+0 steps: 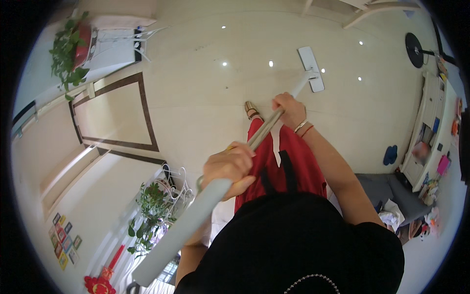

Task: The person mops the tiled floor in a living room and a bathroom using a flat mop. They move the mop back and forth across the floor, navigating around furniture and fixtures. The person dips the mop into a bucket of water in the bathroom to clean it before continuing to mop.

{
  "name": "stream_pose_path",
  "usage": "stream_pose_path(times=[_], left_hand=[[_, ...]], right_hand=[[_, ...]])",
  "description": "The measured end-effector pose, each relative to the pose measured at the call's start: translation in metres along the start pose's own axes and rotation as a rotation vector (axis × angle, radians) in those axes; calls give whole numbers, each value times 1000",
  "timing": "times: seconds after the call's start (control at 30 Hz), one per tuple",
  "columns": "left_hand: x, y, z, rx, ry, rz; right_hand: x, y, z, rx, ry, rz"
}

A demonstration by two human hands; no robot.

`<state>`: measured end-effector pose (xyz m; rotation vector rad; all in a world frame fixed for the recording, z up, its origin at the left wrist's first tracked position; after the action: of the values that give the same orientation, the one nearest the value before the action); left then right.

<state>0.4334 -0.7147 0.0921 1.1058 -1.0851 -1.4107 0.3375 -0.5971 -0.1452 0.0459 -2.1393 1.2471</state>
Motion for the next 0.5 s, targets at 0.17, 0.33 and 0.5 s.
stream_pose_path(times=[0.17,0.33,0.5], left_hand=[[-62,-67,50,-18,-80,17],[-97,-128,56,-26,-119,-120],[-66,-101,41,-4,-203,20]], right_hand=[[59,103,-35,-49,192,-35],[79,169,-51,-125,283,-90],[45,148,-44,46,374,-10]])
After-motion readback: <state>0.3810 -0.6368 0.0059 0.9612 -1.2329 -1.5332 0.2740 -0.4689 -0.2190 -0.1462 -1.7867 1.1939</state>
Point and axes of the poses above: each hand's wrist, its own z-axis towards the middle knuckle, its own x-axis out of the back of the hand, y = z × x, the point moved 7 cm from there along z, towards the middle knuckle, and after that the axes turned 11 degrees about -y, right-handed, at the moved point
